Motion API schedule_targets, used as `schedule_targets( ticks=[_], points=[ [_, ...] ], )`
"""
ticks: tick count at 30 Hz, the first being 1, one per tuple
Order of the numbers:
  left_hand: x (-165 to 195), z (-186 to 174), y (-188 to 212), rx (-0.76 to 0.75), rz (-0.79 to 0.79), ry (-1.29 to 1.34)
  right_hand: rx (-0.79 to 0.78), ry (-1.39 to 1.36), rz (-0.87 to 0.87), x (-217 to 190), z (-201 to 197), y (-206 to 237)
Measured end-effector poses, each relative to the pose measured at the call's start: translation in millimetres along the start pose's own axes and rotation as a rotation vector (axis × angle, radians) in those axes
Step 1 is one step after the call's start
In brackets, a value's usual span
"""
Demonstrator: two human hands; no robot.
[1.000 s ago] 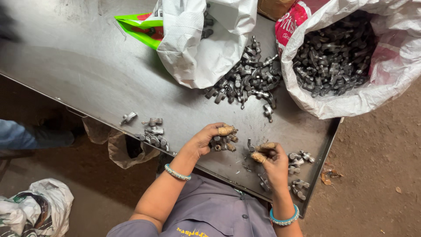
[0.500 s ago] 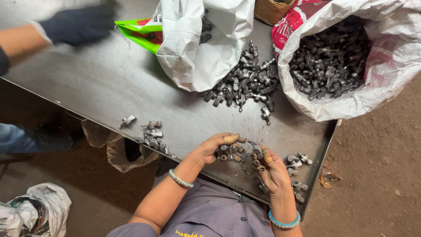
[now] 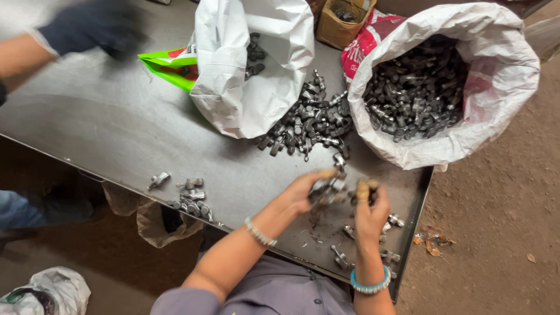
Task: The person sorts small metal castings on a metal table, picking up individual pieces by hand, turning them over, and placing them into separate piles and into a white sack. A second person in gloves handles castings at the far side of the table.
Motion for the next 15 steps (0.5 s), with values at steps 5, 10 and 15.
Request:
schedule_targets(
  ticks=[5,10,15],
  points=[
    [57,115,-119,0.008,0.3,0.223,0.105,0.525,-0.5,-48,39,-22],
    [112,155,-129,-0.038,0.622,-0.439,0.176,0.864,-0.545,-52,81,-28],
    [99,83,-47,-0.152,0.628,-0.637,0.069,0.838,-0.485,-37,84,-19]
  ],
)
Point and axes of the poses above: each hand's wrist, its own y-axis away from the middle knuckle, its own z-axis out of the palm, x = y × z, the point moved 9 cm from there along -y, towards the middle knuckle, and after that the axes turned 12 degrees about z, right-handed, at the moved point
